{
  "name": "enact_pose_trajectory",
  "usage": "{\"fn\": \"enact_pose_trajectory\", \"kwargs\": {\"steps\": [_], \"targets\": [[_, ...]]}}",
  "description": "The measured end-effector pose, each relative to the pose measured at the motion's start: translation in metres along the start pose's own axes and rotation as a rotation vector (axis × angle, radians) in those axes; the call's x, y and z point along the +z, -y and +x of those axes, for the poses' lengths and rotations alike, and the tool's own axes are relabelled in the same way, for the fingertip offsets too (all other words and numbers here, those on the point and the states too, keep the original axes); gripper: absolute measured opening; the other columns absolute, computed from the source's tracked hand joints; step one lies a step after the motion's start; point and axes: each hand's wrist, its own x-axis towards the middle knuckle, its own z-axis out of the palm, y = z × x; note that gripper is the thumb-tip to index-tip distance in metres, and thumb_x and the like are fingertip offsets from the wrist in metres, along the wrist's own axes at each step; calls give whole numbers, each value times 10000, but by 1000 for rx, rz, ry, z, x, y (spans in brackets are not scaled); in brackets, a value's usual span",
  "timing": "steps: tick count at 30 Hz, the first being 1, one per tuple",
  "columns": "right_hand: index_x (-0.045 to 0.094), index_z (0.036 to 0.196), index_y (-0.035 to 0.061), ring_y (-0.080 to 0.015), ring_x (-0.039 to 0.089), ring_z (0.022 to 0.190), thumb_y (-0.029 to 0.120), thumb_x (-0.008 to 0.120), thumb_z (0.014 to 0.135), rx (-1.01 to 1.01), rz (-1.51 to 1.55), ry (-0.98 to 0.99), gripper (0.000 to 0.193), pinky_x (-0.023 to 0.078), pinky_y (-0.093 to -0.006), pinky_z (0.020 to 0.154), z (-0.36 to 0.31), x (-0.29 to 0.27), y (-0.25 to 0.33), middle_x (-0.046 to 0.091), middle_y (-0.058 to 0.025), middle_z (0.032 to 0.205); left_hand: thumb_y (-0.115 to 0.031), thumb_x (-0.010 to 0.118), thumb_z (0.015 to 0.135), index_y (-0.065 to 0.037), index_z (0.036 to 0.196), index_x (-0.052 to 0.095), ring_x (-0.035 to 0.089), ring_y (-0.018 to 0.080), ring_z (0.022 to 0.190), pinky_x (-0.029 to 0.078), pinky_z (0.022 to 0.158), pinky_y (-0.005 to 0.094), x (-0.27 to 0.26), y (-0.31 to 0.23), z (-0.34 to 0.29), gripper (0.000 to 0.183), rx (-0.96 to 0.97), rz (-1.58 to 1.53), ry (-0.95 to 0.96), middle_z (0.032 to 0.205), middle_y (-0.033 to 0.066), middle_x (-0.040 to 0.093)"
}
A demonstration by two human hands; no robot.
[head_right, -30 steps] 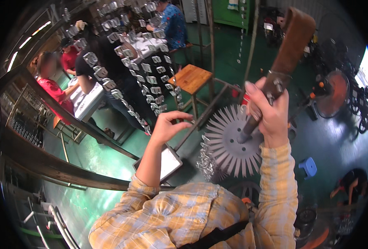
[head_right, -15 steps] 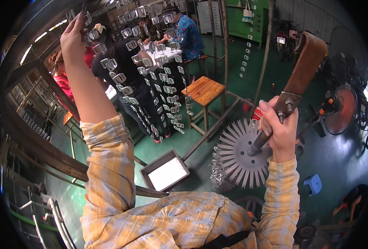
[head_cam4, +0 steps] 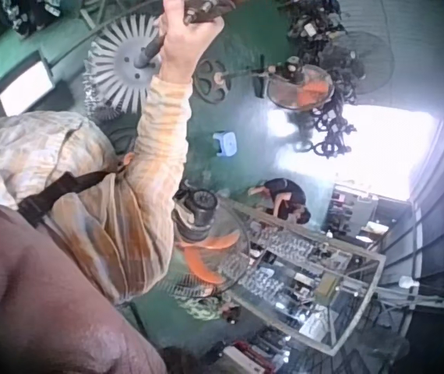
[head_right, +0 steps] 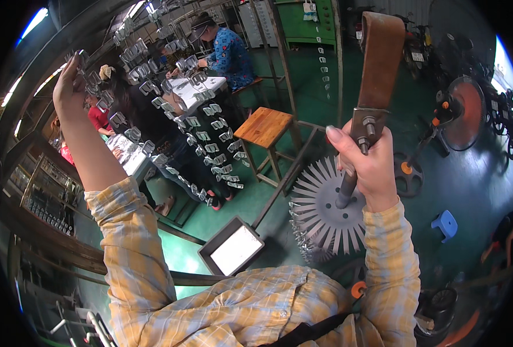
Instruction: The person hangs small metal components onto a vertical rack and a rotating circular rack by hand.
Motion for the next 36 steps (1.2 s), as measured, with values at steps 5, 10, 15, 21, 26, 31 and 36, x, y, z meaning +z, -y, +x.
{"fn": "enact_pose_trajectory", "kwargs": {"steps": [5, 10, 15, 21, 26, 31, 36], "targets": [[463, 608, 65, -35, 319, 317, 116, 641, 748, 11, -17, -3, 232, 303, -192, 349, 1, -3, -3, 371, 49, 421, -167, 658, 742, -73, 917, 612, 271, 18, 442, 183, 384, 161, 7, -2, 3, 204, -32, 102, -90, 741, -42, 553], [460, 603, 64, -36, 320, 321, 118, 639, 751, 4, -33, 2, 238, 301, -191, 349, 1, -3, -2, 372, 49, 423, -119, 702, 679, -29, 937, 623, 273, 19, 414, 173, 376, 175, 9, 6, -12, 284, -25, 134, -32, 706, -18, 548], [458, 609, 65, -34, 323, 323, 108, 633, 754, -16, -41, 9, 232, 304, -190, 352, 2, -7, -5, 376, 48, 427, -116, 694, 694, -21, 962, 611, 276, 17, 404, 176, 366, 180, 12, 23, -29, 296, -50, 109, -37, 710, -14, 552], [460, 627, 61, -37, 333, 336, 97, 629, 751, -39, -13, 31, 213, 318, -192, 362, 1, -7, -3, 379, 41, 434, -72, 653, 728, -13, 958, 606, 328, 16, 446, 217, 382, 157, 9, 49, -85, 242, -71, 10, 61, 694, -22, 548], [459, 630, 56, -44, 340, 342, 110, 636, 744, -29, -3, 32, 217, 330, -197, 367, 2, -4, -1, 376, 35, 435, -46, 608, 761, 3, 969, 591, 393, 23, 512, 286, 447, 143, 16, 90, -145, 214, -129, -40, 124, 760, 16, 592], [448, 624, 55, -46, 313, 336, 113, 609, 759, -14, 1, 99, 218, 326, -206, 376, 2, -6, -3, 345, 38, 427, -71, 648, 722, 5, 874, 632, 526, 53, 632, 359, 529, 172, 31, 147, -208, 171, -239, -24, 268, 746, 37, 624], [418, 635, 63, -54, 285, 325, 122, 565, 783, -10, -25, 126, 217, 323, -219, 387, 3, -4, 2, 318, 34, 413, -11, 657, 700, 19, 862, 629, 575, 92, 698, 449, 651, 206, 43, 193, -272, 167, -396, -70, 391, 785, 63, 632]]}}
